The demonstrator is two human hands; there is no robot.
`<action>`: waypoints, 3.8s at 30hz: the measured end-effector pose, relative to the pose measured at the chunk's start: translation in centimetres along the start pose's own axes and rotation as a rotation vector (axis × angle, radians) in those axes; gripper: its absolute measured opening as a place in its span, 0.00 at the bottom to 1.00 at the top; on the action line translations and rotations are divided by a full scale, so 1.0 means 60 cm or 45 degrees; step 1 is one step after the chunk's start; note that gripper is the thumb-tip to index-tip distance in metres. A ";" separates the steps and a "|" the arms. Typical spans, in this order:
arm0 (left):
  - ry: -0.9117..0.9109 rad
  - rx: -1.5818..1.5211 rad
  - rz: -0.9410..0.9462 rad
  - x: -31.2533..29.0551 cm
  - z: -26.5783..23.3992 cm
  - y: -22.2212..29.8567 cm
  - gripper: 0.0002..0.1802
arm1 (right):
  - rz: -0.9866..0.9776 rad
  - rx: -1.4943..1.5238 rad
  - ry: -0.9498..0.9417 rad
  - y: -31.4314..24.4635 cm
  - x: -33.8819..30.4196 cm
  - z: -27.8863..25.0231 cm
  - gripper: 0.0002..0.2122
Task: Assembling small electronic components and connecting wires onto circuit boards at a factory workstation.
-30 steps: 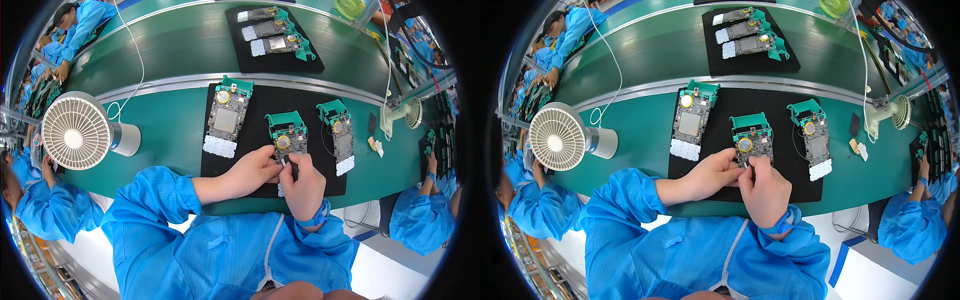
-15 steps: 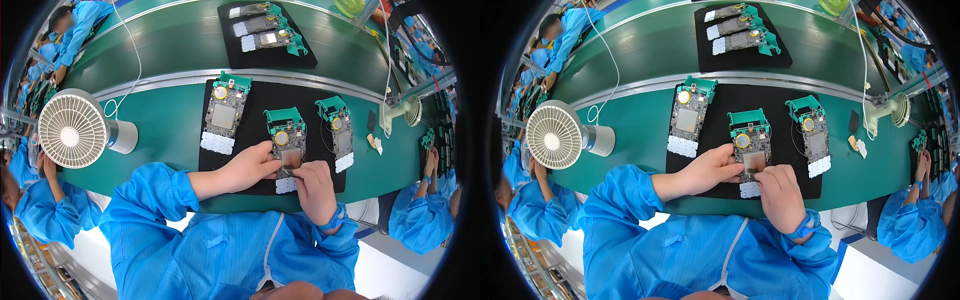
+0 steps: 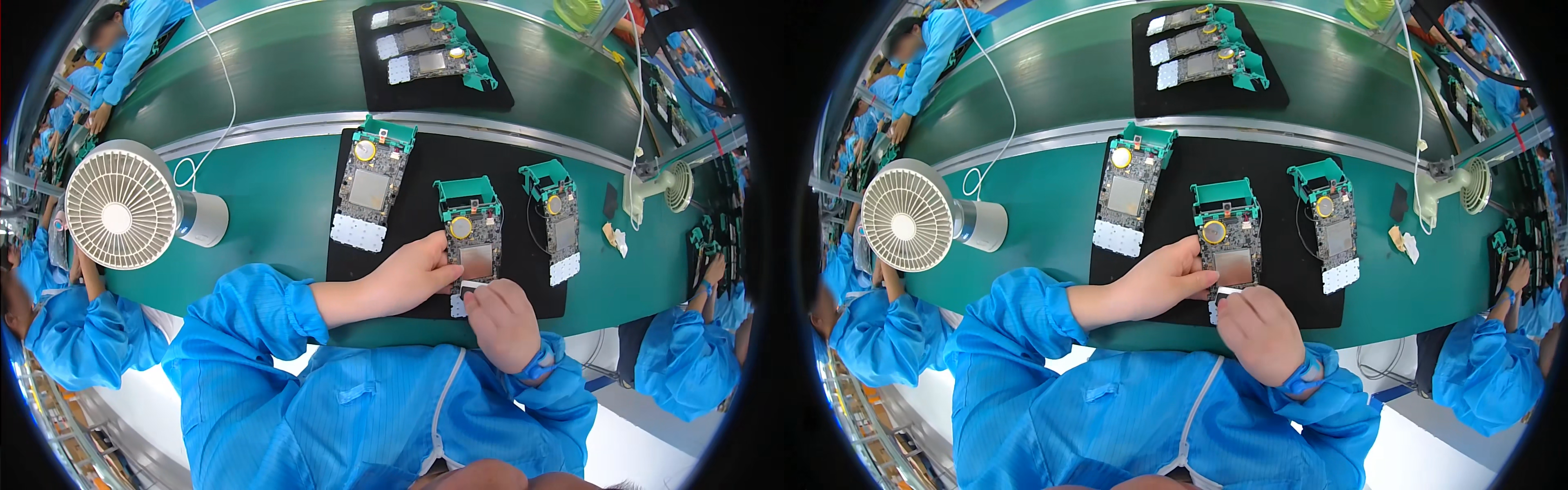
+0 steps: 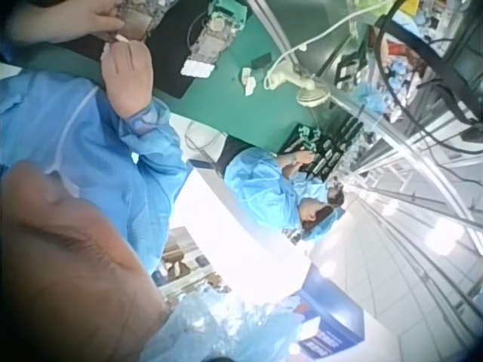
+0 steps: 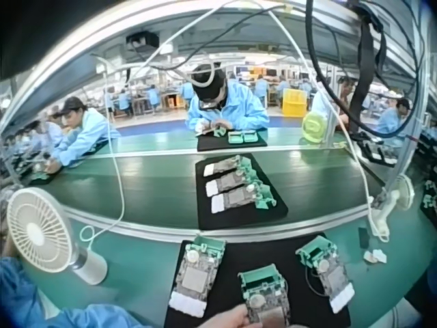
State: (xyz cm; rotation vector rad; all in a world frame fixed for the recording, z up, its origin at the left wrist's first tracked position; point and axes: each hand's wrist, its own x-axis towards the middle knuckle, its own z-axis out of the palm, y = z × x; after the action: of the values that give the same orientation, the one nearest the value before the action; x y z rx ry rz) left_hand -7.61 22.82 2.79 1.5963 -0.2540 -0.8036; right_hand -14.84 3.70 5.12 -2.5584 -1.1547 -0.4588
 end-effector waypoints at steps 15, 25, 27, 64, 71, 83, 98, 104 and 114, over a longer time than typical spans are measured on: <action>-0.142 -0.056 0.040 -0.006 -0.006 -0.005 0.18 | 0.063 -0.030 0.128 -0.022 -0.008 0.030 0.10; -0.223 -0.121 -0.020 -0.006 -0.015 0.017 0.19 | 1.056 0.429 0.788 0.011 -0.004 0.001 0.09; -0.242 -0.421 0.000 -0.010 -0.013 0.008 0.23 | 0.941 0.341 0.531 0.036 -0.008 -0.001 0.07; 0.282 1.064 1.209 -0.039 -0.022 0.025 0.09 | 0.640 0.137 0.077 -0.004 0.029 -0.057 0.07; 0.350 1.075 1.079 -0.063 -0.005 0.042 0.08 | 0.610 0.027 0.226 -0.016 0.013 -0.043 0.12; 0.232 0.838 0.931 -0.052 -0.028 0.049 0.06 | 0.489 0.013 0.398 -0.023 0.037 0.003 0.14; 0.161 0.848 0.853 -0.049 -0.027 0.056 0.07 | 0.534 0.075 0.464 -0.023 0.039 0.005 0.15; 0.259 0.916 0.938 -0.048 -0.018 0.046 0.07 | 0.583 0.136 0.453 -0.019 0.041 -0.001 0.13; 0.277 0.902 0.966 -0.049 -0.019 0.046 0.06 | 0.723 0.175 0.438 -0.019 0.049 -0.004 0.11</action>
State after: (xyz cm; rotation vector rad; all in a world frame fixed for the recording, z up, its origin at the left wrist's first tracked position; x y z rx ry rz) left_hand -8.28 24.84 6.39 1.9996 -0.9953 0.0796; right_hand -13.92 6.32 6.70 -2.4114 -0.3076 -0.6128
